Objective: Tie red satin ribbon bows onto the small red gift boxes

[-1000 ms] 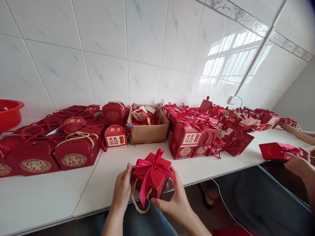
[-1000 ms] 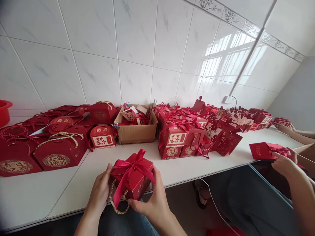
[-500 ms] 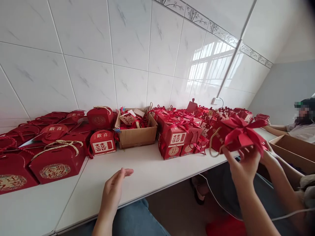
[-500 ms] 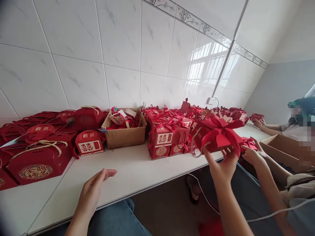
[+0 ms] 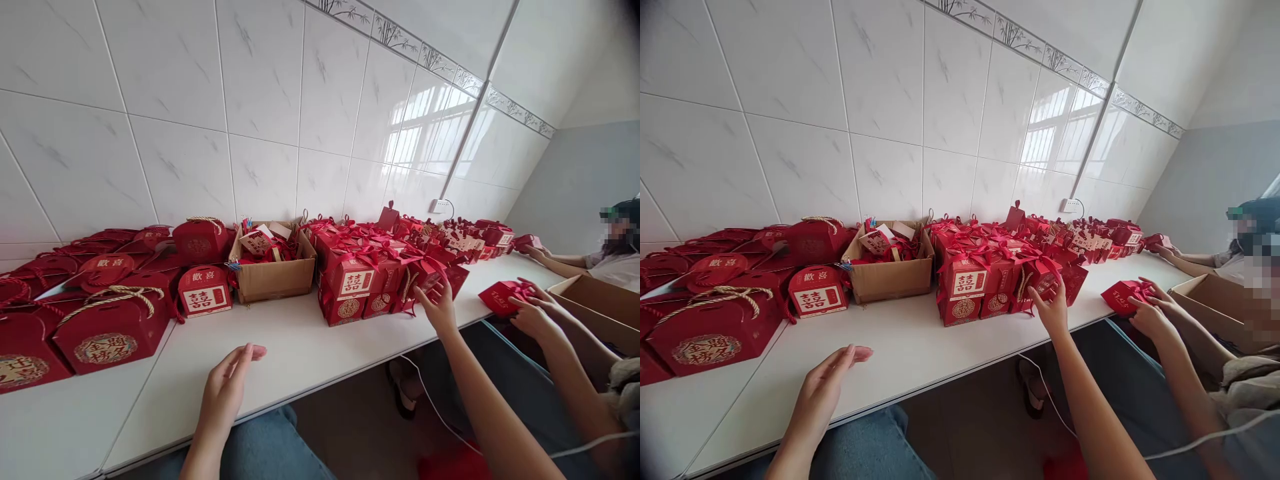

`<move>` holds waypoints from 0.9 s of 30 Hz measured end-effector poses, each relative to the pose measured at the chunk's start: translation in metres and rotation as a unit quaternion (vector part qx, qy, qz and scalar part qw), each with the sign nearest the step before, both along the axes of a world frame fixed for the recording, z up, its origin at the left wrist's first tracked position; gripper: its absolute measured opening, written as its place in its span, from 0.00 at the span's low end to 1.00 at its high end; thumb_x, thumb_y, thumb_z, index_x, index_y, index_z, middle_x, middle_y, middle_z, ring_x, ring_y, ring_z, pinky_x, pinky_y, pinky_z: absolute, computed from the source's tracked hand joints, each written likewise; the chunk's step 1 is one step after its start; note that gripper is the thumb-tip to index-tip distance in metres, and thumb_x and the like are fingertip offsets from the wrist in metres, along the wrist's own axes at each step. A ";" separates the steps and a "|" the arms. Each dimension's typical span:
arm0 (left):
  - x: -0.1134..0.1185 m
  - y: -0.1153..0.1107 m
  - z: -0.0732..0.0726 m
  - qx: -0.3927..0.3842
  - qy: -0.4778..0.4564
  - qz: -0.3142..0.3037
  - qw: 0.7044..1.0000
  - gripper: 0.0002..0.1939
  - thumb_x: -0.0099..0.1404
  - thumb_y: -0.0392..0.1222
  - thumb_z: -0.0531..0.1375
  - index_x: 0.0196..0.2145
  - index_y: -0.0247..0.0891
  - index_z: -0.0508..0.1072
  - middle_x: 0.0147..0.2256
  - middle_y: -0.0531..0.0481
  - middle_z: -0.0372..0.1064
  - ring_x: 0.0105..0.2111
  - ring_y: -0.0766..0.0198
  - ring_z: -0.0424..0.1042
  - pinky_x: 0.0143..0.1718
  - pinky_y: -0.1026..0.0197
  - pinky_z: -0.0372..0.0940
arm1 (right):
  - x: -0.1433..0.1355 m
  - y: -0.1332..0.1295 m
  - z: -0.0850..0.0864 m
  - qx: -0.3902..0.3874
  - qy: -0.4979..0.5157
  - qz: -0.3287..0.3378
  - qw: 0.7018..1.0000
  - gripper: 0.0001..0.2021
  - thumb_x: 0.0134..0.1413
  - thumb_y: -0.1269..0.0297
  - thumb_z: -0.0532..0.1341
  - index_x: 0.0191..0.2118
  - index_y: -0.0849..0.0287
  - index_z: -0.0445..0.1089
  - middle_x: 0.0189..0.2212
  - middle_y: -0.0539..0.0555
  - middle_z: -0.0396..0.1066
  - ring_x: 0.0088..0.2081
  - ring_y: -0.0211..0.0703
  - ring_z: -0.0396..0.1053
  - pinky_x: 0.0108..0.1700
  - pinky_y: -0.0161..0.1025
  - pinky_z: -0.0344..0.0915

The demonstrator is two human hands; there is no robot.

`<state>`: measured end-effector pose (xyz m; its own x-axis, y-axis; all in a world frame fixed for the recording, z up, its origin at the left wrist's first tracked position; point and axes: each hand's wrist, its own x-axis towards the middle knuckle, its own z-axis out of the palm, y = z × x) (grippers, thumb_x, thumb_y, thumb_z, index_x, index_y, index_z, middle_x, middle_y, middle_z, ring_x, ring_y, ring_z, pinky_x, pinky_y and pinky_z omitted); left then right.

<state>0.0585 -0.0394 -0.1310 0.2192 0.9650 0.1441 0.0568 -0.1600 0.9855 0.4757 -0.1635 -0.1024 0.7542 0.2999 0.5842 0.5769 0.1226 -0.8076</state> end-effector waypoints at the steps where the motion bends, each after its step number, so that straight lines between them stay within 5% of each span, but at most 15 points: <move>1: 0.000 0.000 0.000 -0.001 0.002 0.000 1.000 0.28 0.52 0.67 0.58 0.30 0.36 0.77 0.37 0.41 0.76 0.44 0.48 0.72 0.54 0.49 0.62 | 0.002 0.001 -0.002 -0.009 0.004 -0.006 1.000 0.42 0.37 0.47 0.68 0.58 0.57 0.55 0.44 0.59 0.68 0.43 0.50 0.70 0.43 0.49 0.69; 4: 0.000 -0.001 0.001 -0.002 0.009 0.002 1.000 0.27 0.53 0.66 0.58 0.31 0.37 0.76 0.37 0.41 0.76 0.45 0.48 0.71 0.54 0.50 0.62 | 0.009 0.010 -0.002 -0.041 0.011 -0.042 0.998 0.37 0.36 0.45 0.67 0.51 0.59 0.59 0.45 0.60 0.65 0.46 0.52 0.66 0.48 0.52 0.65; 9: 0.001 -0.003 0.002 0.002 0.021 0.004 1.000 0.27 0.52 0.66 0.58 0.30 0.37 0.76 0.36 0.42 0.76 0.44 0.48 0.71 0.52 0.51 0.63 | 0.017 0.032 0.003 -0.118 0.003 -0.039 0.992 0.22 0.34 0.43 0.66 0.27 0.57 0.65 0.41 0.60 0.64 0.53 0.57 0.59 0.56 0.52 0.57; 16: 0.001 -0.004 0.003 0.010 0.027 0.002 1.000 0.25 0.54 0.64 0.57 0.29 0.38 0.76 0.35 0.42 0.76 0.44 0.48 0.71 0.51 0.51 0.63 | -0.003 0.023 0.009 -0.076 -0.040 -0.087 0.992 0.23 0.48 0.42 0.52 0.33 0.59 0.66 0.46 0.64 0.61 0.59 0.60 0.53 0.60 0.56 0.50; 22: 0.002 -0.010 0.004 0.033 0.032 -0.012 0.999 0.21 0.60 0.59 0.55 0.28 0.38 0.75 0.33 0.44 0.76 0.41 0.51 0.73 0.48 0.54 0.64 | -0.071 0.017 0.057 0.038 -0.119 -0.110 0.986 0.18 0.52 0.52 0.57 0.44 0.58 0.63 0.58 0.65 0.50 0.65 0.58 0.44 0.63 0.57 0.43; 27: 0.001 -0.015 0.002 0.028 0.049 -0.009 0.998 0.19 0.64 0.56 0.54 0.30 0.38 0.75 0.34 0.45 0.76 0.41 0.53 0.73 0.46 0.57 0.64 | -0.169 0.046 0.115 0.211 -0.188 0.047 0.958 0.15 0.52 0.63 0.61 0.47 0.51 0.64 0.63 0.57 0.46 0.65 0.55 0.47 0.62 0.54 0.53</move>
<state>0.0591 -0.0543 -0.1290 0.2525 0.9518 0.1741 0.1495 -0.2162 0.9648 0.3071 -0.1174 0.0127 0.4482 0.0324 0.8934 0.7879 0.4579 -0.4119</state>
